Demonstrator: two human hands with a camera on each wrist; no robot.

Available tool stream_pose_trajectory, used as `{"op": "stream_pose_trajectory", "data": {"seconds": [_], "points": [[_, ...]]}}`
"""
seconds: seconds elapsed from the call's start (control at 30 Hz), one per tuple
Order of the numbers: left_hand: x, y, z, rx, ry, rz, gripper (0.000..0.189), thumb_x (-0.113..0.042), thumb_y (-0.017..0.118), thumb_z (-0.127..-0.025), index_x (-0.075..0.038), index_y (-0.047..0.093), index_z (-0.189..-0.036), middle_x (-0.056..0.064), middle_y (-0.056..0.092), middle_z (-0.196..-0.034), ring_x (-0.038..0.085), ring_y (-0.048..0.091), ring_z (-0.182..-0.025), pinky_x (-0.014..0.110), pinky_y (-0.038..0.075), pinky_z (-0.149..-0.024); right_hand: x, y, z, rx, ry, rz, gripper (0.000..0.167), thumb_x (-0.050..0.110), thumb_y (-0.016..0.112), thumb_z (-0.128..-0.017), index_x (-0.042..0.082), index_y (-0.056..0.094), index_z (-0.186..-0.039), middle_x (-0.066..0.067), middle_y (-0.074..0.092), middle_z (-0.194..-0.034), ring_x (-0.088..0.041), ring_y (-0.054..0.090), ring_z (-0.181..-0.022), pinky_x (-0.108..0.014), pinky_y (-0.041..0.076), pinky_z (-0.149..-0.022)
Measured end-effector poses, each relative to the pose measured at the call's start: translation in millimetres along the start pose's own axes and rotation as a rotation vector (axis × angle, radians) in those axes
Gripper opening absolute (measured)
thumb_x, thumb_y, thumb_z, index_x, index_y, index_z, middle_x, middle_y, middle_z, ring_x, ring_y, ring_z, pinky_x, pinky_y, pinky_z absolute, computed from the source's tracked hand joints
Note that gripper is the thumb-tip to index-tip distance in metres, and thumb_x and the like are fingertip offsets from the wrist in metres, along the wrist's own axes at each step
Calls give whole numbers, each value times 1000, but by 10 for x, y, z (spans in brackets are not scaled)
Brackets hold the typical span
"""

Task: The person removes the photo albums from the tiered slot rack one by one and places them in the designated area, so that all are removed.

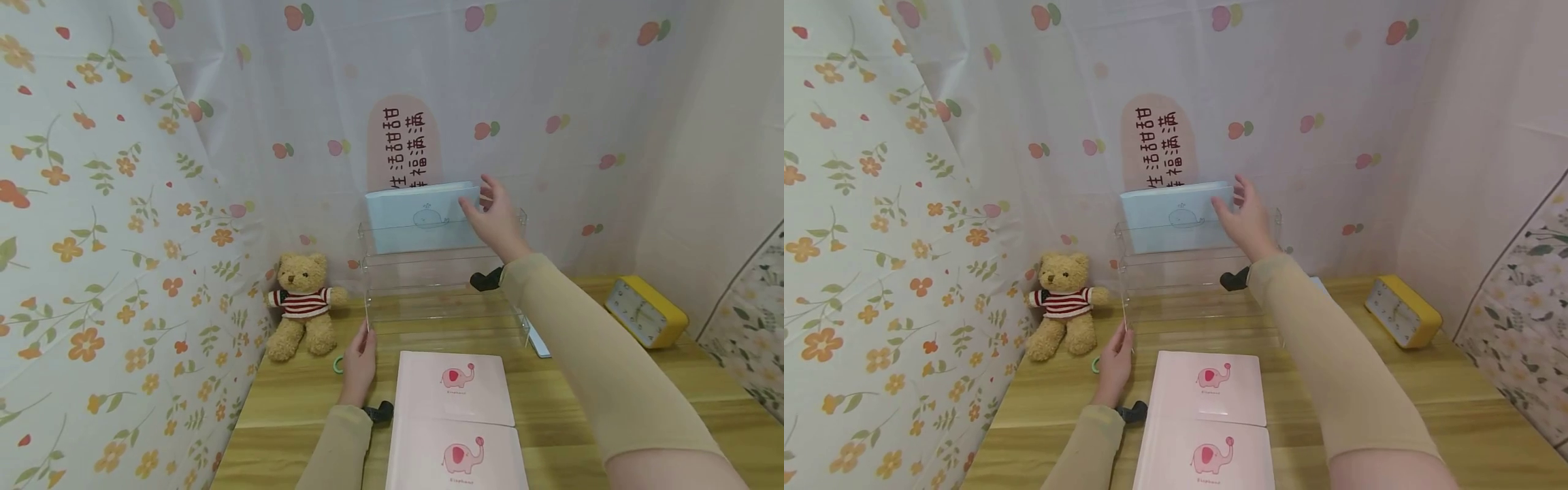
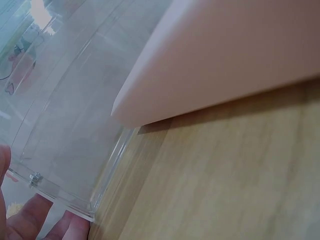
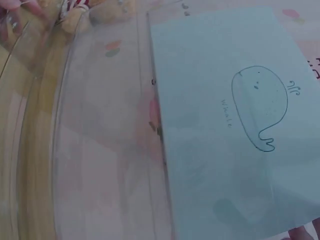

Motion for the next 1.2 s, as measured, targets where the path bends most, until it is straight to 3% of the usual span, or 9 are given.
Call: {"op": "stream_pose_trajectory", "data": {"seconds": [0.17,0.33,0.47,0.67,1.0,1.2], "points": [[-11,7,1,1,-11,6,51,-36,58,-117,-23,52,-166,12,63,-161,38,63,-144,60,52,-119,52,27,-73,-5,31,-48,77,42,69,-108,18,34,-173,-25,47,-166,-41,55,-149,-57,49,-124],[-24,19,-1,-1,-4,9,51,-34,58,-117,-23,52,-166,13,64,-159,38,64,-143,60,53,-117,149,58,-143,-57,-4,-72,61,33,71,-108,12,52,-162,-20,55,-159,-35,58,-134,-53,51,-116],[-36,15,-12,-7,0,5,51,-34,58,-116,-23,52,-166,13,65,-158,38,65,-141,60,54,-116,181,108,-196,-51,-5,-51,55,31,73,-107,11,59,-156,-16,56,-161,-33,52,-146,-51,44,-126],[-22,-2,0,1,-4,2,51,-35,58,-117,-22,52,-166,14,66,-157,38,65,-141,60,55,-115,123,193,-226,-24,67,-49,49,30,74,-107,14,63,-153,-12,51,-170,-32,41,-162,-54,34,-136],[-4,-36,-3,-8,0,-2,51,-33,59,-116,-21,52,-166,13,64,-159,37,65,-141,59,54,-116,114,263,-248,-32,114,-37,40,24,73,-108,10,67,-145,-14,54,-167,-32,42,-161,-53,34,-135],[2,4,-5,-10,-8,-7,51,-34,59,-116,-21,53,-165,12,64,-160,37,65,-141,58,56,-114,108,271,-239,-70,172,-67,33,20,71,-109,9,67,-140,-14,57,-161,-30,50,-147,-50,44,-126]]}}
Point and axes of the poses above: each hand's wrist, its own z-axis away from the middle knuckle, its own y-axis out of the palm, x = y × z, the point moved 6 cm from there along -z, towards the middle knuckle
